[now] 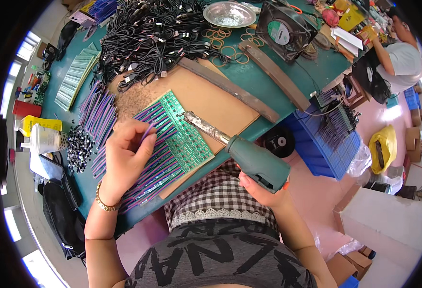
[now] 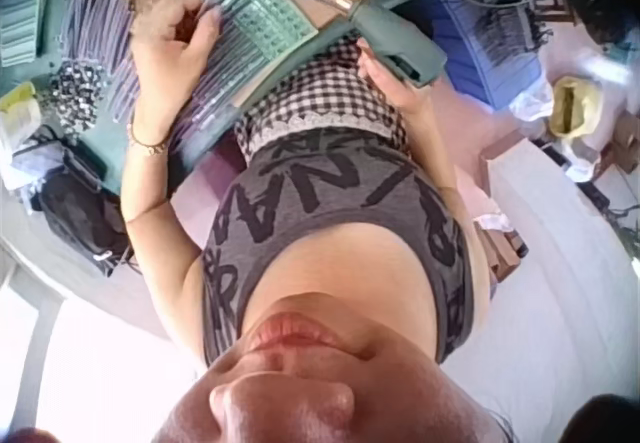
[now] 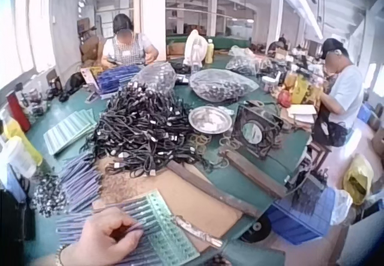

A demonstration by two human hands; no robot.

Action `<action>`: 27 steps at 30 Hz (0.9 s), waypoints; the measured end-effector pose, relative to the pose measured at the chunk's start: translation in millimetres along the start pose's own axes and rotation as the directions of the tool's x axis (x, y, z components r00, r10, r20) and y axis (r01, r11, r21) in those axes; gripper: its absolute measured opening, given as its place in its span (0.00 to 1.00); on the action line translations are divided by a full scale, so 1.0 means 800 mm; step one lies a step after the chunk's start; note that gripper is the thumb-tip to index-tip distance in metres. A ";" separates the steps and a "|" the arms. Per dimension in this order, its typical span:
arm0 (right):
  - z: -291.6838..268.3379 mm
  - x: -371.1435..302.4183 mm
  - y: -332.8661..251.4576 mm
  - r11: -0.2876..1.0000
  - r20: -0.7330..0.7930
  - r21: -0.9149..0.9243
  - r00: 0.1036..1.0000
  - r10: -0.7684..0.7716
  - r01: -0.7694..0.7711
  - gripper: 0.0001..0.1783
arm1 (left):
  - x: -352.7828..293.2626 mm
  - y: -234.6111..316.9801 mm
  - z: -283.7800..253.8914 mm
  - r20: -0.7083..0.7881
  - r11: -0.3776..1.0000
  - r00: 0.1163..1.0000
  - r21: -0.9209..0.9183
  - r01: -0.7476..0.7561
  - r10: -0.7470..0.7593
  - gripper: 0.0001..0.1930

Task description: The person aligns ribbon cable wires onto a circuit board by hand and solders them in place using a soldering tool.

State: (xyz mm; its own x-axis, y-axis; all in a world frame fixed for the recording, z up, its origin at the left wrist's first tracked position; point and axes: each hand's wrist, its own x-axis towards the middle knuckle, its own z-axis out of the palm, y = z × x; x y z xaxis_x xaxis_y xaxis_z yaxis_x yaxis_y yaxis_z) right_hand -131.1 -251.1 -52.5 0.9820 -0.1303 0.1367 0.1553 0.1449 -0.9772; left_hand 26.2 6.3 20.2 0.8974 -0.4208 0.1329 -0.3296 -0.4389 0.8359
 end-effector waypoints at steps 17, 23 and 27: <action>-0.003 -0.006 -0.004 0.999 -0.022 -0.048 0.999 0.024 -0.025 0.15 | -0.004 -0.022 0.009 0.102 0.997 0.995 0.076 0.013 -0.020 0.06; -0.006 -0.008 -0.001 0.994 -0.044 -0.070 0.996 0.083 -0.086 0.15 | -0.001 -0.035 0.016 -0.009 0.937 0.954 0.195 -0.292 0.299 0.03; -0.010 -0.007 0.004 0.886 0.046 -0.457 0.997 -0.069 0.082 0.21 | -0.005 -0.039 0.020 0.016 0.983 0.986 0.073 -0.169 0.168 0.04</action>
State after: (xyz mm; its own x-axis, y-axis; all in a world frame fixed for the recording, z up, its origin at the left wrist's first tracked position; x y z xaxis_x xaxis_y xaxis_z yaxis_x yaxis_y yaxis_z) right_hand -137.0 -257.7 -57.4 0.9728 -0.0953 0.2114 0.1694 -0.3301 -0.9286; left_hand 28.4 9.4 -15.1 0.8245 -0.5011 0.2628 -0.4967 -0.4183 0.7605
